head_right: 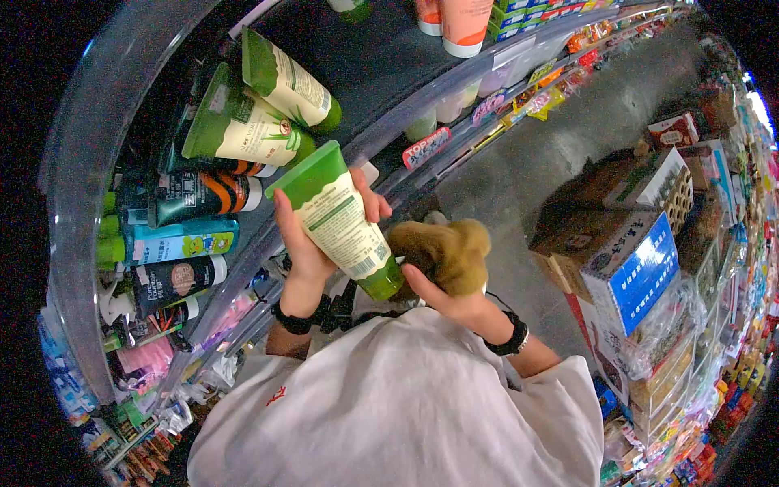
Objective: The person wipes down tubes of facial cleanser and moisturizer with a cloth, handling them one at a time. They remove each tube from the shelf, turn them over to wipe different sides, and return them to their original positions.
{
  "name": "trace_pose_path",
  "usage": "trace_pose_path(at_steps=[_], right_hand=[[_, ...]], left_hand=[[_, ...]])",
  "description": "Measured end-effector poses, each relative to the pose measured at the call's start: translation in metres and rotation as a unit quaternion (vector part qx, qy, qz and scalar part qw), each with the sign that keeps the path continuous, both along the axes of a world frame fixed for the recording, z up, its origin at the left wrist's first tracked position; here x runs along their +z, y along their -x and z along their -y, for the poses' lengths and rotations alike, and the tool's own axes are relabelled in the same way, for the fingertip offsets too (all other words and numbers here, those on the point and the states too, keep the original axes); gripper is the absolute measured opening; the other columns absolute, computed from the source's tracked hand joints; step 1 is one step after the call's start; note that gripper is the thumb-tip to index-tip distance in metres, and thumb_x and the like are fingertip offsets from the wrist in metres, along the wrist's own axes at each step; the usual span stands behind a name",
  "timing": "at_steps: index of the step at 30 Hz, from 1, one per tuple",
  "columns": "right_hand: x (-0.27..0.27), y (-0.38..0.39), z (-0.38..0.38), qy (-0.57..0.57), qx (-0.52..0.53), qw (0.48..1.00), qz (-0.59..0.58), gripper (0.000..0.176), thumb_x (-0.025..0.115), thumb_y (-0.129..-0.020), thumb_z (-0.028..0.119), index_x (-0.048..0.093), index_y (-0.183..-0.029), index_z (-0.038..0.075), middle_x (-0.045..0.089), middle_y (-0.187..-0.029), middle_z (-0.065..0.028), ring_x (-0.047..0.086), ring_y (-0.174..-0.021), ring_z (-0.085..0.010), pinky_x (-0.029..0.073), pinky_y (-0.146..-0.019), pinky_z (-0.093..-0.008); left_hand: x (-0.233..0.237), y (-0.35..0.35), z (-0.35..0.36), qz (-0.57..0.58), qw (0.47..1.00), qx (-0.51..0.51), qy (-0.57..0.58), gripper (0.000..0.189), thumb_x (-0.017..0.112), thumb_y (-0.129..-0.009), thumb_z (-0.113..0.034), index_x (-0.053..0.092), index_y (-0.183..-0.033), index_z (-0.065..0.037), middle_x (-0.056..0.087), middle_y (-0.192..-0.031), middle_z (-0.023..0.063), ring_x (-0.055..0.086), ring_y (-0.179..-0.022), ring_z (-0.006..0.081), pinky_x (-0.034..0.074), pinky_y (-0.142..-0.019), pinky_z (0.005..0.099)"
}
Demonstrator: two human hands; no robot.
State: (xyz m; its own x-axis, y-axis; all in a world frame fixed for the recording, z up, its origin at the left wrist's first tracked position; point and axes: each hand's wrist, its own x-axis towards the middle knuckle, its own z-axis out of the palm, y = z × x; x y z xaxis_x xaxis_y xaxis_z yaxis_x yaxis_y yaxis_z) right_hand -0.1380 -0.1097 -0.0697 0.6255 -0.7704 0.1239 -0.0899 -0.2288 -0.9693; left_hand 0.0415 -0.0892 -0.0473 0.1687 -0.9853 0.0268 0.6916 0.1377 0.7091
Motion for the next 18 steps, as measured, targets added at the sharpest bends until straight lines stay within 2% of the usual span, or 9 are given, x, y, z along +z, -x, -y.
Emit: trace_pose_path(at_steps=[1,3,4,5,7,8,12,13,18], right_hand=[[0.002,-0.001,0.005,0.001,0.001,1.0,0.001,0.034,0.056,-0.076,0.023,0.052,-0.103,0.002,0.054,-0.1,-0.0123,0.05,-0.091,-0.0278,0.036,-0.081,-0.0344],[0.01,-0.002,0.018,0.218,0.115,0.969,0.009,0.043,0.055,-0.074,0.032,0.051,-0.106,0.004,0.051,-0.108,-0.0132,0.044,-0.102,-0.0313,0.029,-0.089,-0.0406],[0.012,-0.002,0.01,0.209,0.161,0.964,-0.005,0.057,0.056,-0.07,0.041,0.047,-0.113,0.005,0.043,-0.118,-0.0158,0.035,-0.112,-0.0343,0.021,-0.094,-0.0453],[0.012,-0.007,0.007,0.21,0.159,0.965,-0.007,0.057,0.056,-0.07,0.041,0.047,-0.113,0.005,0.043,-0.118,-0.0158,0.035,-0.112,-0.0343,0.021,-0.094,-0.0453],[0.012,-0.021,0.002,0.229,0.197,0.949,-0.09,0.068,0.051,-0.074,0.043,0.033,-0.122,-0.001,0.029,-0.128,-0.0199,0.021,-0.121,-0.0346,0.01,-0.099,-0.0428],[0.011,-0.03,0.007,0.261,0.169,0.946,-0.088,0.066,0.052,-0.074,0.043,0.035,-0.121,0.0,0.027,-0.129,-0.0189,0.022,-0.121,-0.0342,0.014,-0.098,-0.0426],[0.011,-0.047,0.023,0.261,0.092,0.96,-0.038,0.06,0.05,-0.077,0.04,0.036,-0.119,-0.001,0.034,-0.123,-0.0185,0.029,-0.116,-0.0344,0.023,-0.094,-0.041],[0.01,-0.05,0.026,0.26,0.091,0.96,-0.038,0.06,0.05,-0.077,0.04,0.036,-0.119,-0.001,0.034,-0.123,-0.0185,0.029,-0.116,-0.0344,0.023,-0.094,-0.041],[0.012,-0.062,0.023,0.195,0.085,0.977,0.018,0.061,0.047,-0.077,0.044,0.037,-0.117,-0.001,0.037,-0.118,-0.02,0.032,-0.111,-0.0371,0.023,-0.093,-0.0439]], left_hand=[[0.002,-0.001,-0.003,0.001,1.0,0.001,0.001,0.078,0.019,-0.075,-0.067,0.046,-0.098,0.002,0.053,-0.069,0.0106,0.054,-0.068,0.0179,0.044,-0.064,0.0283],[0.004,-0.001,-0.009,0.046,0.994,0.001,-0.098,0.08,0.016,-0.074,-0.069,0.046,-0.098,0.001,0.053,-0.072,0.01,0.053,-0.067,0.018,0.043,-0.068,0.0296],[0.008,0.001,-0.009,0.067,0.988,0.019,-0.135,0.08,0.015,-0.074,-0.069,0.046,-0.098,0.001,0.053,-0.08,0.0096,0.053,-0.072,0.0164,0.041,-0.073,0.0287],[0.005,0.004,-0.006,0.065,0.989,0.016,-0.134,0.08,0.015,-0.074,-0.069,0.046,-0.098,0.001,0.053,-0.08,0.0096,0.053,-0.072,0.0164,0.041,-0.073,0.0287],[0.001,0.008,-0.001,0.113,0.988,0.022,-0.102,0.078,0.018,-0.076,-0.067,0.045,-0.101,0.001,0.052,-0.09,0.009,0.051,-0.082,0.0149,0.041,-0.075,0.0274],[0.001,0.007,-0.003,0.146,0.985,-0.003,-0.092,0.074,0.022,-0.078,-0.064,0.042,-0.107,0.001,0.05,-0.097,0.0094,0.049,-0.09,0.016,0.04,-0.08,0.0288],[-0.01,0.016,-0.003,0.109,0.989,0.003,-0.099,0.065,0.026,-0.082,-0.055,0.034,-0.117,0.0,0.044,-0.107,0.0114,0.046,-0.098,0.0197,0.037,-0.085,0.0319],[-0.019,0.017,-0.003,0.159,0.981,0.041,-0.099,0.061,0.028,-0.084,-0.051,0.032,-0.118,0.0,0.042,-0.11,0.0118,0.043,-0.101,0.0201,0.035,-0.087,0.032],[-0.015,0.018,-0.002,0.133,0.986,0.06,-0.087,0.058,0.027,-0.085,-0.047,0.032,-0.119,0.0,0.042,-0.112,0.0117,0.043,-0.101,0.02,0.033,-0.088,0.0318]])
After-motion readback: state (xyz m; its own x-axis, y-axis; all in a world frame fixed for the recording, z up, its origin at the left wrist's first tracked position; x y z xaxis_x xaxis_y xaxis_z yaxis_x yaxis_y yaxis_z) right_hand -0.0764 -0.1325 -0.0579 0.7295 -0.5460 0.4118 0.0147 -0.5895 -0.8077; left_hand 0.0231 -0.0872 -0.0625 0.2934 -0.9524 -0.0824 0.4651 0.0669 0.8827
